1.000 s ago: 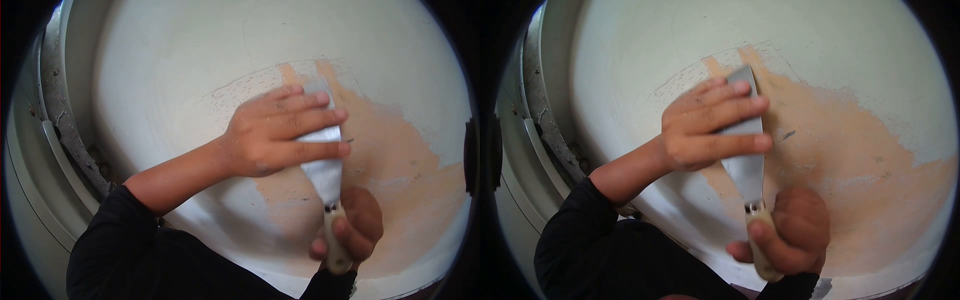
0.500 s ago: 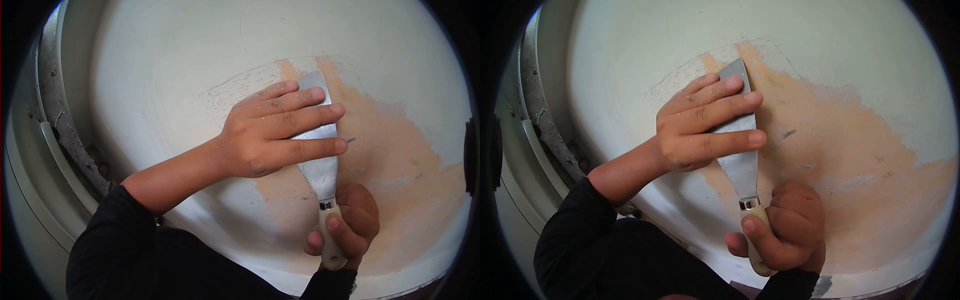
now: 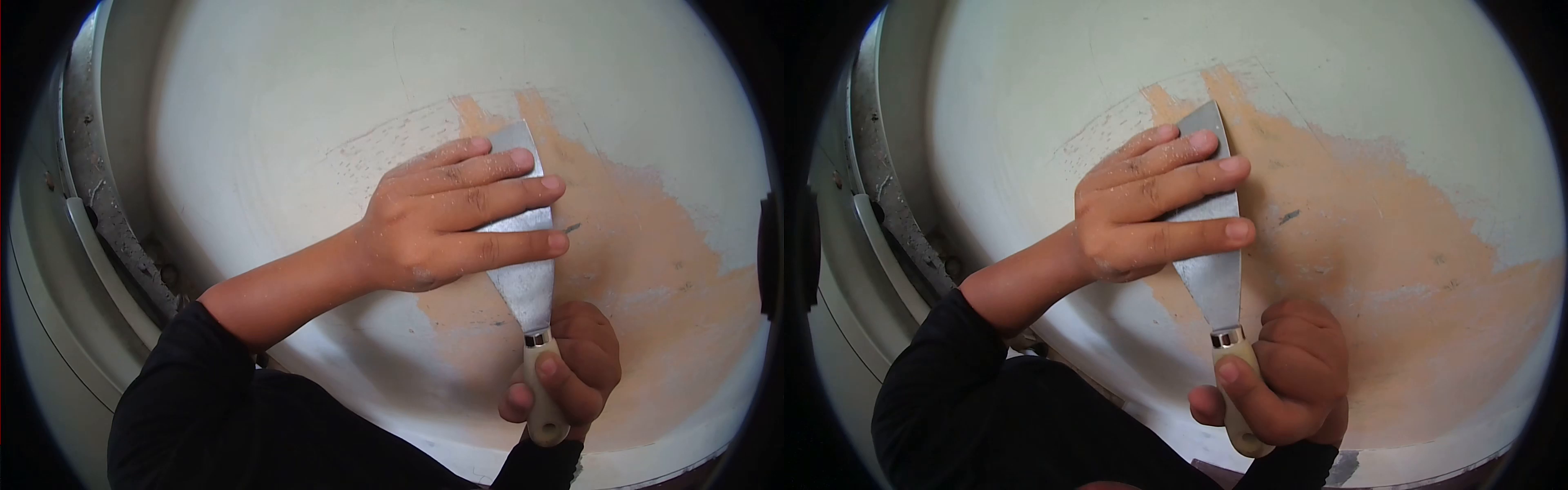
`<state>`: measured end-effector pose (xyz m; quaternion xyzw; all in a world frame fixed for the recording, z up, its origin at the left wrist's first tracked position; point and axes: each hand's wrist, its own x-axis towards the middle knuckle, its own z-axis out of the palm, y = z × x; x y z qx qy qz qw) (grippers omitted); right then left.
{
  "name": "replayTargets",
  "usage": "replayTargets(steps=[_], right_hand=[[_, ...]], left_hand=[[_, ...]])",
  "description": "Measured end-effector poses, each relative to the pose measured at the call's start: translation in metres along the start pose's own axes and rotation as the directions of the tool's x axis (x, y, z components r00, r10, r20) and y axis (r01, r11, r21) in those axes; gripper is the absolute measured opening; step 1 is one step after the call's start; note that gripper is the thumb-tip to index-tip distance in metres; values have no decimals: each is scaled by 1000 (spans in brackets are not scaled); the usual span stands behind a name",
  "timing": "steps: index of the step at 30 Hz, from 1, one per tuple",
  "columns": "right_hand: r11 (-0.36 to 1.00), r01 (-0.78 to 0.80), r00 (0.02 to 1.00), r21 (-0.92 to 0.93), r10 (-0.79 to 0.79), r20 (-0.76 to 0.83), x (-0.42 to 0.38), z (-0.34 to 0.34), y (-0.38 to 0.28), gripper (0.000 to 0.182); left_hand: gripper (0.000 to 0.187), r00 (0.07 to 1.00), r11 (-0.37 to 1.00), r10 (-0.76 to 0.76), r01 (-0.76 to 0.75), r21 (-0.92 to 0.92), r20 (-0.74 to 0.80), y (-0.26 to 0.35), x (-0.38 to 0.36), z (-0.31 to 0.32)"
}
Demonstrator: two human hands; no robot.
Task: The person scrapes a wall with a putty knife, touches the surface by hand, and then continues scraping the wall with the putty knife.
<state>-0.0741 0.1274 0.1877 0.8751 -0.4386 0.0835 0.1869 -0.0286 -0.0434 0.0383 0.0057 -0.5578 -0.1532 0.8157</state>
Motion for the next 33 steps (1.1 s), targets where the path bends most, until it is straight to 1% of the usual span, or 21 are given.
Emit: replayTargets(steps=[2,4,8,10,14,17,19,20,21,23,24,27,28,30,31,33], right_hand=[[1000,-5,1000,-19,5,-13,-3,0,-1,36],[1000,12,1000,5,-12,-9,-4,0,0,35],[1000,5,1000,-14,-5,-27,0,1,0,36],[1000,12,999,-5,-12,-36,-3,1,3,37],[999,23,998,25,-22,-51,-5,2,4,37],[998,63,995,17,-61,-79,-2,5,8,37],[999,47,994,17,-46,-95,-4,5,7,38],[999,42,994,16,-40,-101,-6,4,6,38],[999,32,997,34,-29,-77,-4,3,11,39],[998,-23,999,58,25,-42,-6,0,5,40],[999,-11,999,49,13,-48,-7,-1,1,40],[999,33,998,30,-31,-57,-4,4,4,41],[1000,18,998,25,-17,-60,-7,5,7,41],[1000,-2,998,19,3,-62,-10,2,4,41],[999,20,999,25,-19,-39,-9,1,1,41],[998,44,999,33,-44,-15,-6,1,3,41]], left_hand=[[24,1000,1000,6,-6,-20,4,2,-2,0],[25,1000,999,26,-26,-27,-4,1,-1,1],[26,1000,999,21,-21,-29,2,-2,2,1],[28,996,997,54,-50,51,-67,-4,0,6],[29,999,999,41,-40,34,-34,1,0,2],[29,997,997,60,-59,40,-46,-5,2,3],[29,997,999,47,-46,18,-60,-2,0,4],[29,995,996,92,-92,10,-29,-3,-1,2],[29,994,994,105,-104,26,-36,-7,3,2],[29,997,998,16,-11,58,-79,-1,2,5],[28,996,1000,-6,7,15,-87,2,1,7],[28,995,997,70,-67,46,-66,-4,-2,6],[24,1000,1000,0,0,14,8,1,0,-1],[24,1000,1000,2,-2,-17,2,3,-4,0],[25,1000,999,23,-23,-41,-9,1,-2,1],[24,1000,1000,20,-21,-22,-17,-5,1,0]])
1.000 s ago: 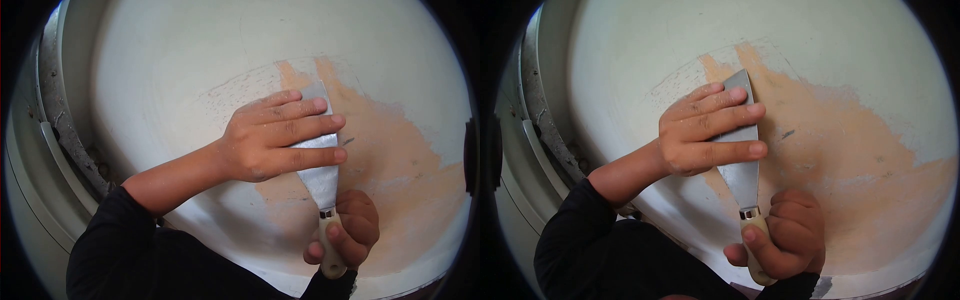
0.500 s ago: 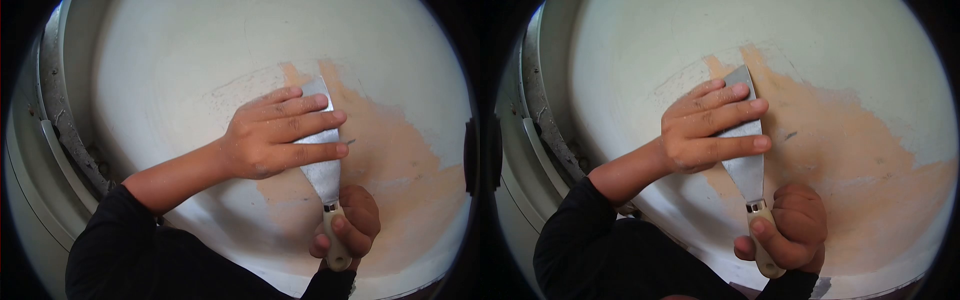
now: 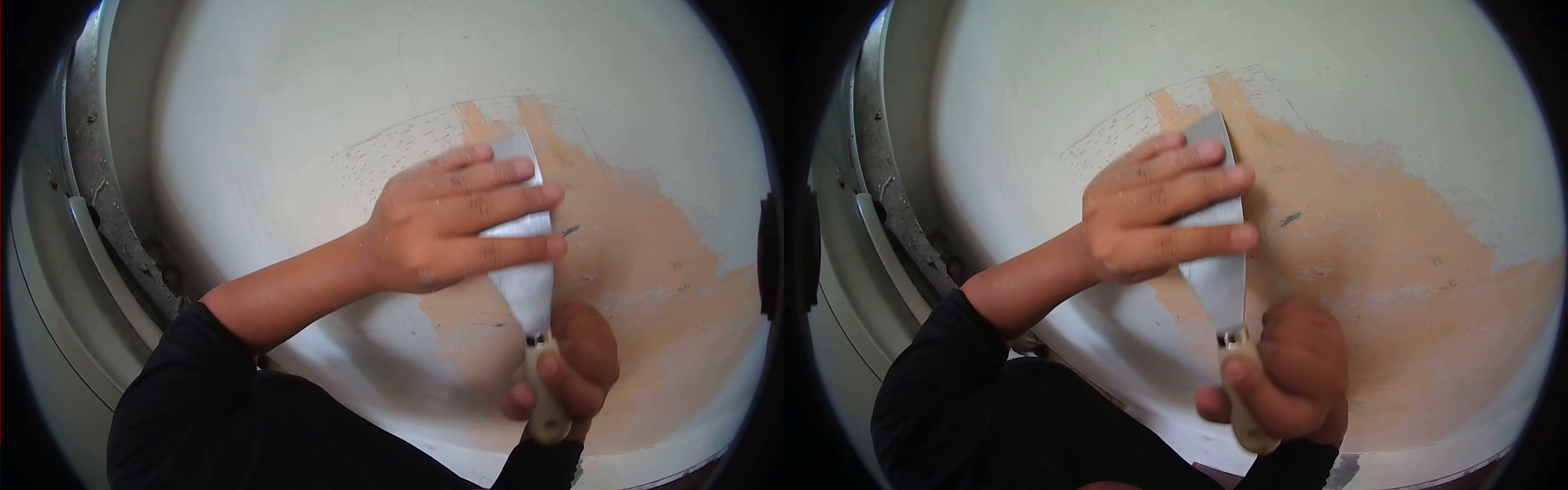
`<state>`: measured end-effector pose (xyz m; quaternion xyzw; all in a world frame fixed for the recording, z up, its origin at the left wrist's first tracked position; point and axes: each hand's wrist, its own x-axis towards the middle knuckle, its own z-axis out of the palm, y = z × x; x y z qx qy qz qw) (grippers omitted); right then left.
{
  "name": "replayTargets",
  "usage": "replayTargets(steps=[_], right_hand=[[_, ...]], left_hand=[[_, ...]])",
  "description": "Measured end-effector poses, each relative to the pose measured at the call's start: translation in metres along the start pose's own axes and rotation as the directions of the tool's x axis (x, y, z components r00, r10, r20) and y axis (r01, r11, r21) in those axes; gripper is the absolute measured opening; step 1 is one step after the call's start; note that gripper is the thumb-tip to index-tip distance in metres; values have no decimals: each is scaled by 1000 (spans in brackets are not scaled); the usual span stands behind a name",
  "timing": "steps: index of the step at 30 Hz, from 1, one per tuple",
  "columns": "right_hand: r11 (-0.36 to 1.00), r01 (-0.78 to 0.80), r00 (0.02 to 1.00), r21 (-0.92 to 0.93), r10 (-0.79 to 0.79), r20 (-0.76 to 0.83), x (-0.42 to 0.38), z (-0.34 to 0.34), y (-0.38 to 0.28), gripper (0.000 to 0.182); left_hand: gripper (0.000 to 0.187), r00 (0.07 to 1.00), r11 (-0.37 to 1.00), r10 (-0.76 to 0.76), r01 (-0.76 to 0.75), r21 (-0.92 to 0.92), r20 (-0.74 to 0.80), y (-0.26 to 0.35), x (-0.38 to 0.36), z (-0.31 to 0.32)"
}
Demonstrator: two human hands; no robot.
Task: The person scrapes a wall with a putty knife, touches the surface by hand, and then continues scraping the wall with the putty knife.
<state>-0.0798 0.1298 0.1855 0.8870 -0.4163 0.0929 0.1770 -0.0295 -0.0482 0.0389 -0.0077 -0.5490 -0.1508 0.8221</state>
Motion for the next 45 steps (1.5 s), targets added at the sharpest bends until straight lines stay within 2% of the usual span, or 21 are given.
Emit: replayTargets(steps=[2,3,6,12,16,19,22,28,31,34,37,42,44,45], right_hand=[[999,-53,999,-3,53,0,-2,-1,1,41],[997,-72,997,-5,72,-1,-3,-1,1,40],[1000,13,998,14,-12,-66,3,4,4,39],[999,-38,999,5,38,14,0,0,3,41],[997,75,991,7,-74,-107,4,8,10,40],[997,-74,996,1,74,-42,4,3,3,41],[999,-37,999,1,37,-21,7,4,2,40],[997,-76,997,0,76,-4,3,1,0,40],[1000,-25,1000,4,25,-6,7,4,6,41],[995,-94,995,25,95,-40,7,4,1,42],[999,-32,999,6,31,4,4,3,1,43],[998,-61,997,-26,60,-55,10,8,5,42],[998,-61,996,-16,60,-64,11,6,-2,41],[999,-37,997,-10,36,-69,13,6,1,41]], left_hand=[[24,999,999,-38,38,18,-13,4,-1,2],[24,1000,1000,-7,7,1,20,5,-2,0],[23,1000,999,-15,14,44,15,2,-1,0],[24,1000,1000,-29,29,-3,-7,3,0,0],[25,1000,999,-20,19,44,13,0,2,-2],[25,999,999,-51,51,9,8,2,2,-1],[25,998,998,-63,63,4,-18,2,2,0],[27,999,998,-52,52,-19,-3,3,1,-1],[26,998,997,-55,55,45,-5,1,2,-2],[25,999,999,-52,52,-13,6,4,1,-2],[25,1000,1000,0,0,22,1,-1,1,-1],[23,999,999,-36,36,0,-5,0,2,-1],[24,996,998,-70,70,5,-56,1,5,1],[26,998,998,-56,56,-6,-11,2,3,-1]])
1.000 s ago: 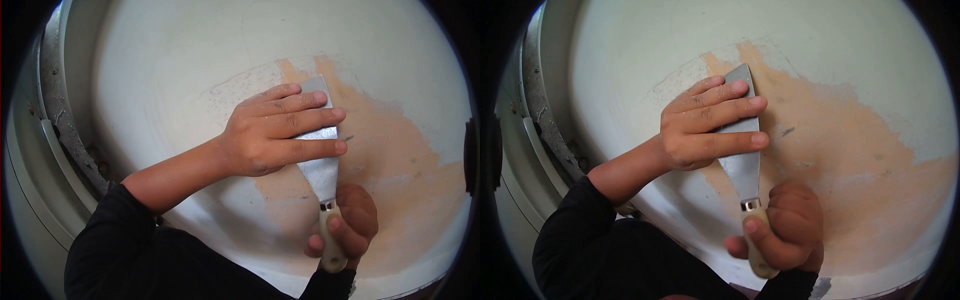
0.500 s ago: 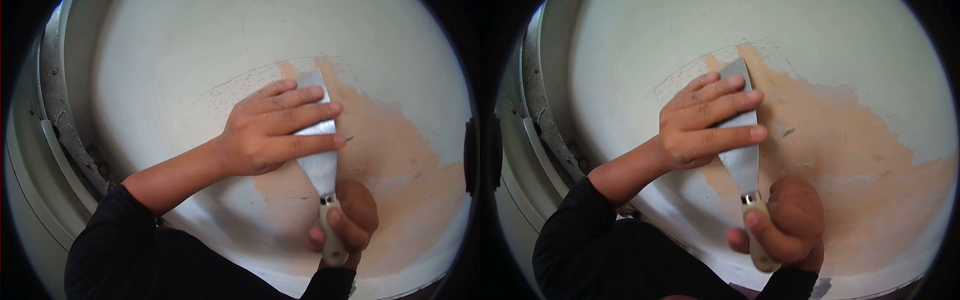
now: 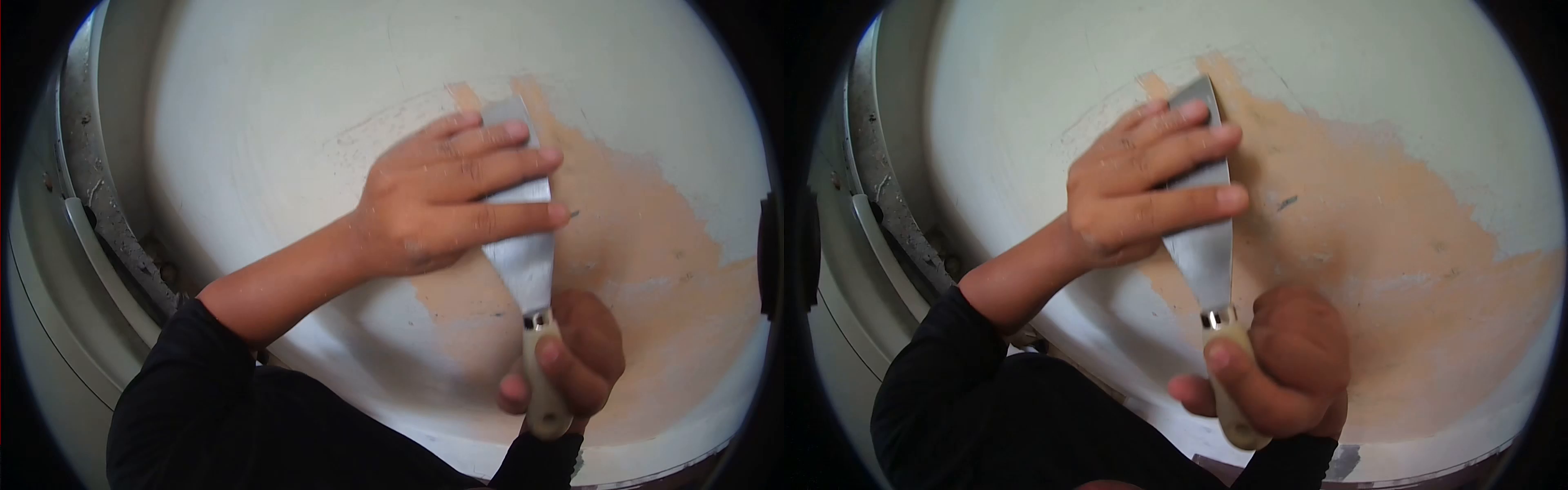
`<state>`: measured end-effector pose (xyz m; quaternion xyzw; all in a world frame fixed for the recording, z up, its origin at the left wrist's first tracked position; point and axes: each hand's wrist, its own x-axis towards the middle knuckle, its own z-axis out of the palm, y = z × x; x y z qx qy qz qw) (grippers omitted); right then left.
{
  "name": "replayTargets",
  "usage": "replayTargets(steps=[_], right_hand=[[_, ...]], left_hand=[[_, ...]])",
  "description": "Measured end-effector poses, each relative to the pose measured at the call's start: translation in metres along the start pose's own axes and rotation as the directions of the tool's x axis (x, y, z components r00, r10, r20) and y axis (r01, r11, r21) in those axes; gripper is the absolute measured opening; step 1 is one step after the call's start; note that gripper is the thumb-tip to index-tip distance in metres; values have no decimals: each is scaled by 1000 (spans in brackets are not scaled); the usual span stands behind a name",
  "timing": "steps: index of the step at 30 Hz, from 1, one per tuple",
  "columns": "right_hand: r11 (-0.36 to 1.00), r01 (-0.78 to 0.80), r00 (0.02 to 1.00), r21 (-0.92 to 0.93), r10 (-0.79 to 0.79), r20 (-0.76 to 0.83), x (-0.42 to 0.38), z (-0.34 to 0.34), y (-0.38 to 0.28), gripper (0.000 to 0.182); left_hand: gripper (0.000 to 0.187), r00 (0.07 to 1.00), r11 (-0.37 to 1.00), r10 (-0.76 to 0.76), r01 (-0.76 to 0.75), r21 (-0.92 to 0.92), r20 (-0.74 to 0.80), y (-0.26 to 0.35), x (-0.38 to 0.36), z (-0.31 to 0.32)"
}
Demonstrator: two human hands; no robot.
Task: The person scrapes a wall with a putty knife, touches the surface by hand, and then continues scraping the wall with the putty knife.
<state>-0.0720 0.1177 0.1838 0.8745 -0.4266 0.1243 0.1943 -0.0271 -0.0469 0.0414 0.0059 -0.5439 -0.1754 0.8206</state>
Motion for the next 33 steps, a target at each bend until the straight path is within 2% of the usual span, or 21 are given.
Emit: replayTargets(steps=[2,5,8,11,13,15,30,32,33], right_hand=[[1000,5,1000,20,-5,13,0,0,6,40],[999,-44,996,9,44,-73,-7,6,4,38],[1000,-12,998,28,10,56,0,-1,3,40],[999,-28,1000,-31,28,13,-1,2,-4,42],[998,55,996,-44,-52,79,-9,-4,-8,41],[996,43,993,-73,-35,110,-12,-5,-7,40],[997,12,997,-78,-6,72,-15,0,-7,39],[999,8,1000,-45,-7,26,-15,3,0,39],[999,2,1000,-35,-2,11,-14,4,2,39]], left_hand=[[27,1000,999,19,-19,33,9,-6,2,-3],[26,1000,1000,-24,24,-2,-7,-1,0,0],[25,999,999,-33,34,29,-14,0,1,0],[25,998,999,-51,51,-13,-39,-1,1,-3],[23,998,995,47,-42,-88,46,3,-5,0],[21,999,997,33,-30,-70,39,5,-6,2],[27,998,997,60,-59,-39,37,-1,-10,0],[29,996,993,80,-76,90,-33,-4,-7,2],[29,997,994,77,-74,82,-30,-3,-7,3]])
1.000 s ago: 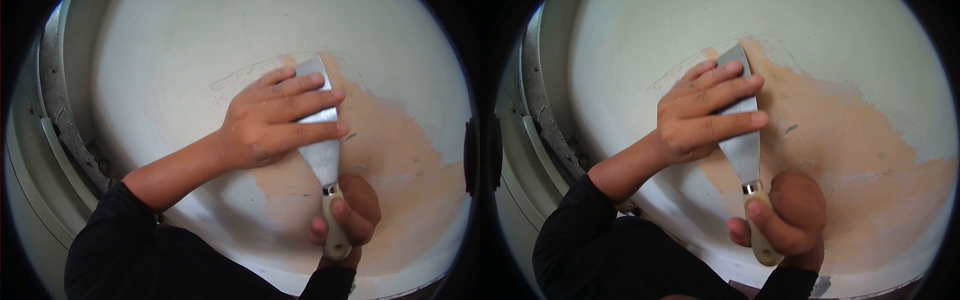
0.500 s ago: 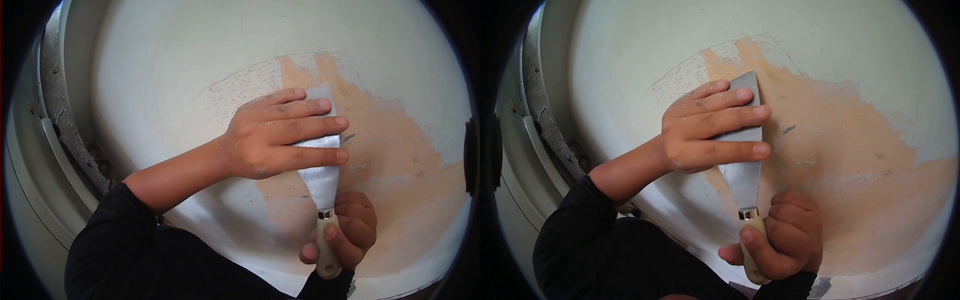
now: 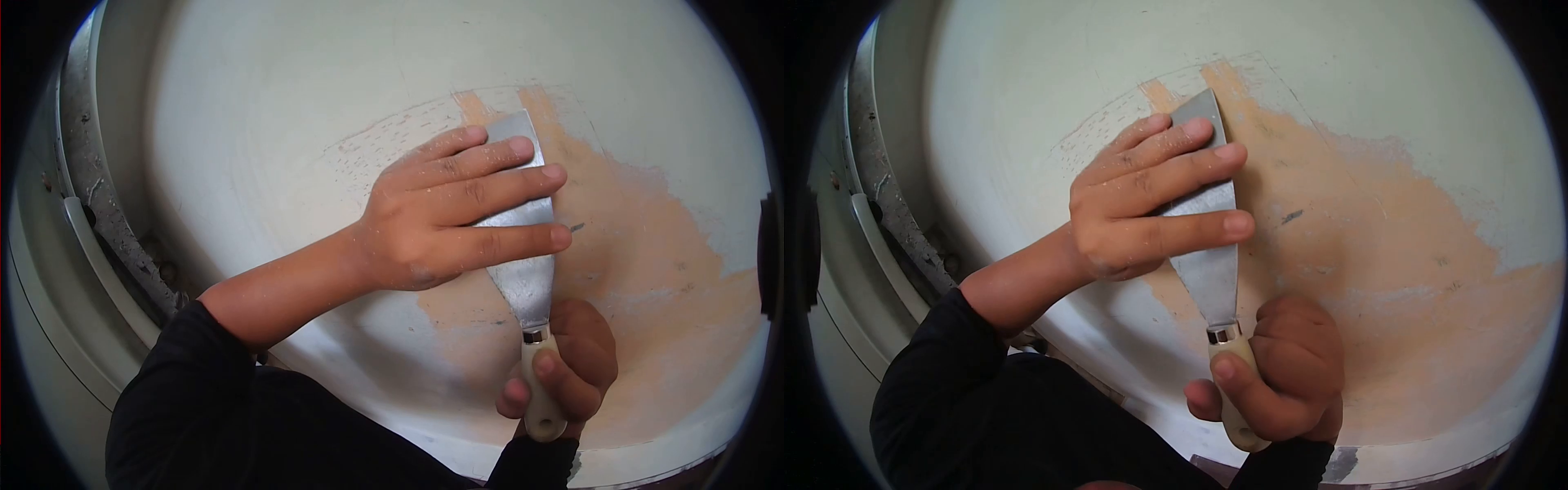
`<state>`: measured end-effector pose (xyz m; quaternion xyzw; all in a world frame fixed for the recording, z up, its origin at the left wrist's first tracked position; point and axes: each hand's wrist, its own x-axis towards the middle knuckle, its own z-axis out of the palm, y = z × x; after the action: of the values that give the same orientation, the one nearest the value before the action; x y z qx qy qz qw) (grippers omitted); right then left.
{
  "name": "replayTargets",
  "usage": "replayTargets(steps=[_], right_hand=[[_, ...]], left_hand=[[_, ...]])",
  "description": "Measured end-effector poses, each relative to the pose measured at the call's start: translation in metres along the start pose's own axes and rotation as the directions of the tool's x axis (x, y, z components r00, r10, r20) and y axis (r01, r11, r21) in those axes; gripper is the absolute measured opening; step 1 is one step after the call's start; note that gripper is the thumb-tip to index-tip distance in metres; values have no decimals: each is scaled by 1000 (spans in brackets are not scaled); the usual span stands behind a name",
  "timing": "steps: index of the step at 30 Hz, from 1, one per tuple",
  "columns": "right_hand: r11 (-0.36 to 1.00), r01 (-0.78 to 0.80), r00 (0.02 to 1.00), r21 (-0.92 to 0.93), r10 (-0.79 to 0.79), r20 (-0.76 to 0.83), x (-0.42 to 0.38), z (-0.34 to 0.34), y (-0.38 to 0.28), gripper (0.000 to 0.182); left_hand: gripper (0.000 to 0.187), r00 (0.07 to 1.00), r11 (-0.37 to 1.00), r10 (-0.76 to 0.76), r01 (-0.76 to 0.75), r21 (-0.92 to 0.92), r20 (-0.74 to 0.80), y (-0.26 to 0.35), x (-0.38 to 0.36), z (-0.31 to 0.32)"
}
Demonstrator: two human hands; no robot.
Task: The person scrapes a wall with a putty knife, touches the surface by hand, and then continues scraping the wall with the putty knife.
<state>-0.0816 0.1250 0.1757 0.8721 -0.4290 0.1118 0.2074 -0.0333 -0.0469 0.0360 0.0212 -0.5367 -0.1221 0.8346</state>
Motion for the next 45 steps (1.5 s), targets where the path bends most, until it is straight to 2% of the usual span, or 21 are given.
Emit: replayTargets(steps=[3,5,6,7,9,12,14,16,17,20,21,23,26,28,30,33,36,39,43,45], right_hand=[[999,27,1000,25,-27,-15,3,-1,-2,40],[996,68,998,51,-68,-4,3,-1,1,39],[995,82,997,62,-82,3,2,-1,3,39],[997,10,1000,72,-11,6,2,1,2,39],[998,-22,1000,59,22,-3,3,1,-1,38],[999,16,1000,39,-16,17,0,-2,-7,37],[999,39,999,30,-39,17,-1,-1,-4,36],[999,-23,998,32,20,67,-1,-4,-5,37],[999,-44,996,28,41,82,-1,-5,-6,38],[997,64,996,44,-66,58,0,-2,-2,40],[997,20,999,70,-23,45,1,0,1,40],[995,-35,999,90,32,34,-1,-1,-2,41],[994,70,998,84,-70,-2,5,-1,-2,42],[995,11,1000,97,-12,16,2,0,0,42],[994,-21,1000,107,23,-16,0,3,-2,42],[996,55,998,66,-55,-7,4,2,-5,42],[993,-30,997,113,22,69,2,-2,0,43],[990,37,999,137,-40,21,7,2,0,43],[992,-24,999,121,19,42,6,-2,-2,43],[993,-11,999,119,6,42,6,-2,-2,42]], left_hand=[[29,1000,999,-1,1,-36,-15,1,0,-1],[25,997,996,21,-14,-93,79,2,-1,-5],[25,997,996,17,-10,-88,77,1,-2,-6],[25,998,997,-36,39,-66,55,0,0,-5],[24,995,992,-101,102,-75,9,4,1,-2],[25,999,989,-5,12,-148,47,4,-5,-5],[25,999,993,-7,12,-120,42,3,-3,-4],[26,997,998,-53,52,-32,-51,2,2,0],[24,998,994,-56,58,-96,26,3,0,-4],[24,999,997,-22,25,-79,45,3,-2,-5],[24,999,996,-25,29,-80,47,3,-2,-4],[26,995,997,-76,75,-30,-67,4,1,2],[27,1000,998,4,-5,-57,-13,3,-2,-1],[27,1000,1000,-17,16,-14,-24,4,-2,-2],[23,995,992,-93,95,-83,21,5,-1,-5],[23,998,995,-41,45,-87,39,3,-2,-6],[22,997,996,-72,74,-53,38,5,-1,-5],[22,997,992,-60,65,-107,45,1,0,-7],[23,991,987,-133,132,-95,3,4,0,-4],[24,995,988,-95,96,-118,21,5,-4,-3]])
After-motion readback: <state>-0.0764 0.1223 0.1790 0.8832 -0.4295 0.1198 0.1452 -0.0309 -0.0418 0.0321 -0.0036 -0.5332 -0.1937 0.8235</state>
